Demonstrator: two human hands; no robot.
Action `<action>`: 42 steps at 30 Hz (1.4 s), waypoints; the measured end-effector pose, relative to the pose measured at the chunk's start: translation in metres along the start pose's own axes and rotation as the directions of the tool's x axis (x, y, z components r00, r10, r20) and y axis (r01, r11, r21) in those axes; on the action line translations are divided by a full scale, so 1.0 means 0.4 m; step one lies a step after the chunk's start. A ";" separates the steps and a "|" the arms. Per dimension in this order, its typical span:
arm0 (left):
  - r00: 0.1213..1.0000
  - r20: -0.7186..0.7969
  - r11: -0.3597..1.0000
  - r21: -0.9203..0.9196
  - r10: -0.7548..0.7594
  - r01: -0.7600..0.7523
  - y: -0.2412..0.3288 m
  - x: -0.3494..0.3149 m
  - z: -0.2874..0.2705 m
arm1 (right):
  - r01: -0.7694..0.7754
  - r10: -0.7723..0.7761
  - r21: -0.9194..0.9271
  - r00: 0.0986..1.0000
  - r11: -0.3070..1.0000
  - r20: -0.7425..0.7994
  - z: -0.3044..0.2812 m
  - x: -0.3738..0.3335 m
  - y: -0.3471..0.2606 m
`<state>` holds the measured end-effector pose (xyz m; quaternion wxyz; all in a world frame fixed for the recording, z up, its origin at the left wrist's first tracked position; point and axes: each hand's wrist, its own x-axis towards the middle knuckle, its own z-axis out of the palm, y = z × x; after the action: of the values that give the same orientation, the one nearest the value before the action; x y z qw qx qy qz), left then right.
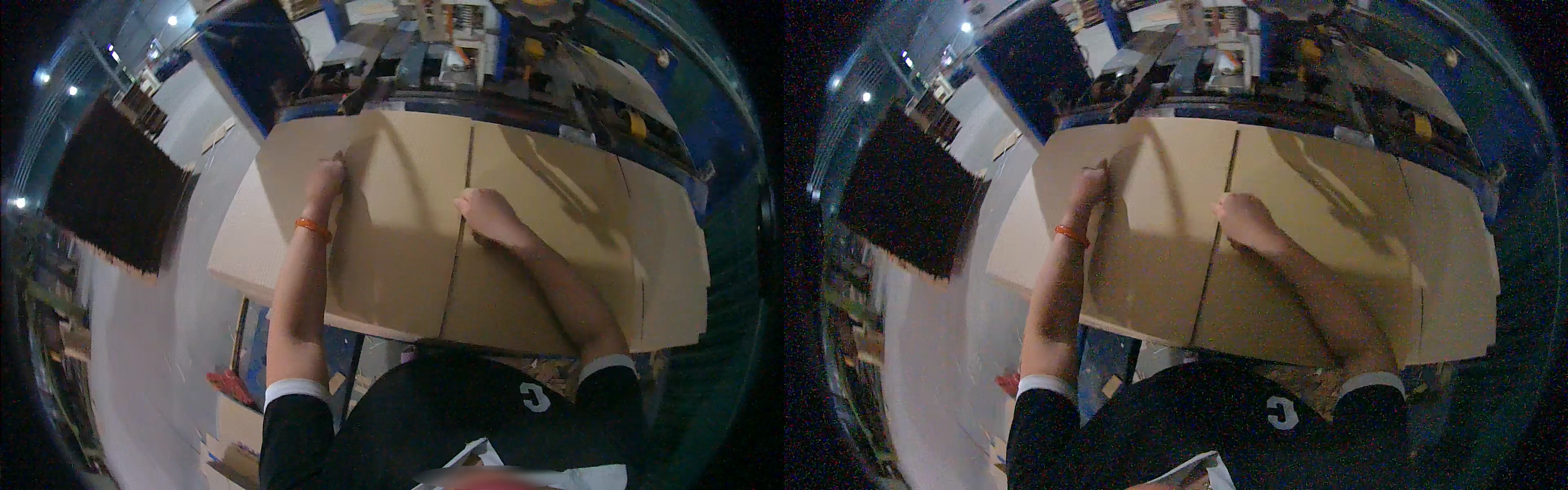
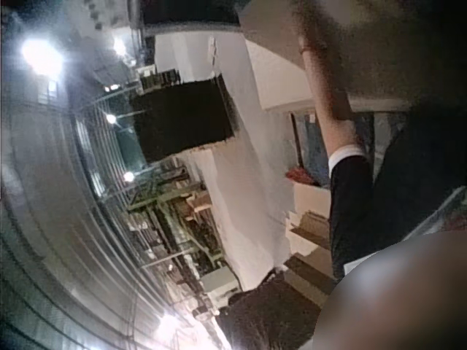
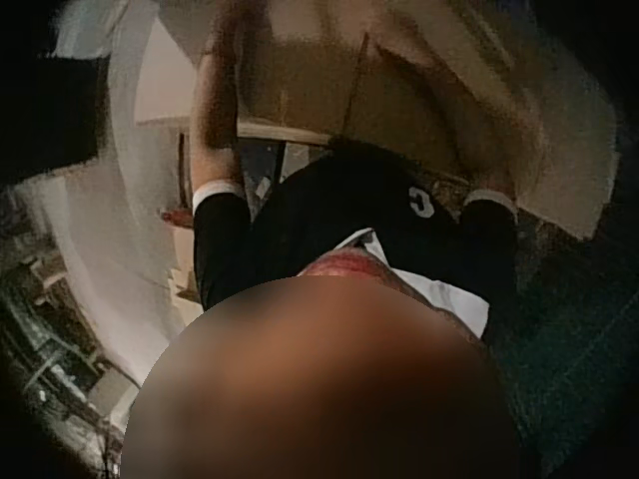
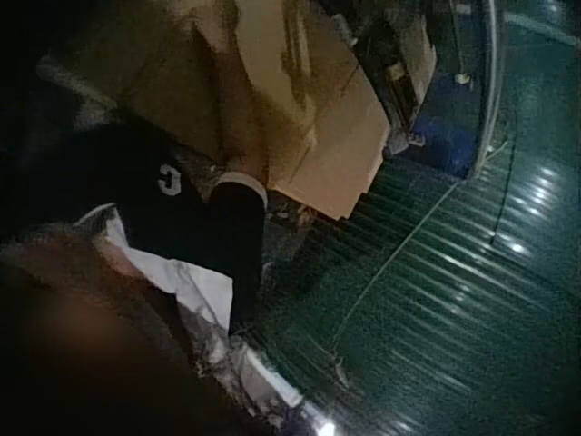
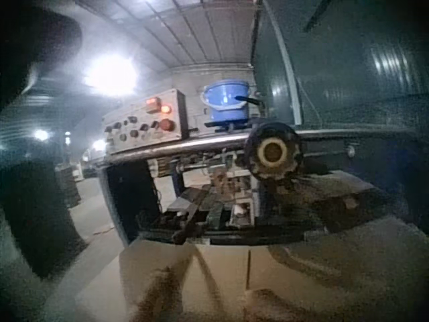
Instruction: The person repeatedly picks up flat cardboard sheets from a stack and places them onto a machine feed table. The person aligns each sheet by hand before setting it down, continuing the cycle throughout the clip.
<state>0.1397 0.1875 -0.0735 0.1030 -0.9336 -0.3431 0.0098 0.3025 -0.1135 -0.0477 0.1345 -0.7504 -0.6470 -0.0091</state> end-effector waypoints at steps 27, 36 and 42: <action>0.782 -0.245 0.617 -0.500 0.573 -0.608 0.121 -0.560 -0.172 | -0.419 0.420 -0.035 0.898 0.907 0.132 -0.251 -0.707 -0.073; 0.717 -0.359 0.676 -0.256 0.597 -0.691 0.086 -0.510 -0.175 | -0.486 0.503 -0.173 0.861 0.857 0.073 -0.160 -0.695 0.005; 0.719 -0.485 0.698 -0.267 0.498 -0.664 0.058 -0.394 -0.162 | -0.391 0.396 -0.209 0.918 0.896 -0.020 -0.157 -0.587 0.116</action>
<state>0.0400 0.0571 -0.0230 -0.0469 -0.9763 0.0094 -0.2109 0.3195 -0.3601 -0.0401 0.0467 -0.8757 -0.4789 -0.0407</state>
